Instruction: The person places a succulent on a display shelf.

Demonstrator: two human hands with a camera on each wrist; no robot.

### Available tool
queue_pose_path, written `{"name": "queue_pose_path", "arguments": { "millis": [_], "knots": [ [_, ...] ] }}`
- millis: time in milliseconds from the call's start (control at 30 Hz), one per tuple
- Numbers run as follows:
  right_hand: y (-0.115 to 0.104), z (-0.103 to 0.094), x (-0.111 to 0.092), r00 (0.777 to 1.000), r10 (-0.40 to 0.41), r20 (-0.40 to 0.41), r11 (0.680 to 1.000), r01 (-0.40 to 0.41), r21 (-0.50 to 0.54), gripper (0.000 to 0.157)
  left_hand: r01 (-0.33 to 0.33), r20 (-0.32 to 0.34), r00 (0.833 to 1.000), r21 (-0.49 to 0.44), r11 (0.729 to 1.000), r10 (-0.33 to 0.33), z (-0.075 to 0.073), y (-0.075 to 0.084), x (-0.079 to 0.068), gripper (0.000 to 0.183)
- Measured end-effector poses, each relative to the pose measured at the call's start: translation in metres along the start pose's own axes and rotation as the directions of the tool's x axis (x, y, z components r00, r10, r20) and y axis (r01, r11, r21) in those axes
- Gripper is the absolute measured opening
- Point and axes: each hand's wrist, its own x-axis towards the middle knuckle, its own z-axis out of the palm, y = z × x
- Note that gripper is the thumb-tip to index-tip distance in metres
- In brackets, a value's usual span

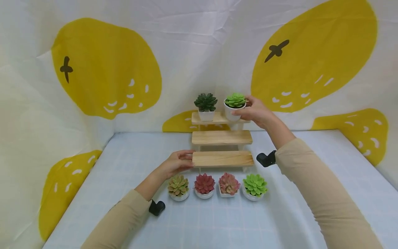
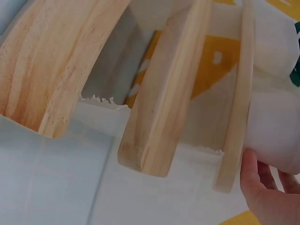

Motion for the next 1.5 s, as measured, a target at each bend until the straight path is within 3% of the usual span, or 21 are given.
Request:
{"name": "queue_pose_path", "arguments": {
  "millis": [733, 1500],
  "knots": [
    [0.002, 0.0, 0.001, 0.999, -0.032, -0.011, 0.999, 0.032, 0.0, 0.077, -0.002, -0.001, 1.0, 0.001, 1.0, 0.002, -0.001, -0.001, 0.002, 0.055],
    [0.009, -0.022, -0.031, 0.998, -0.052, 0.046, 0.998, 0.05, 0.039, 0.075, 0.005, -0.008, 1.0, 0.009, 1.0, -0.004, 0.001, 0.001, -0.002, 0.056]
  ]
}}
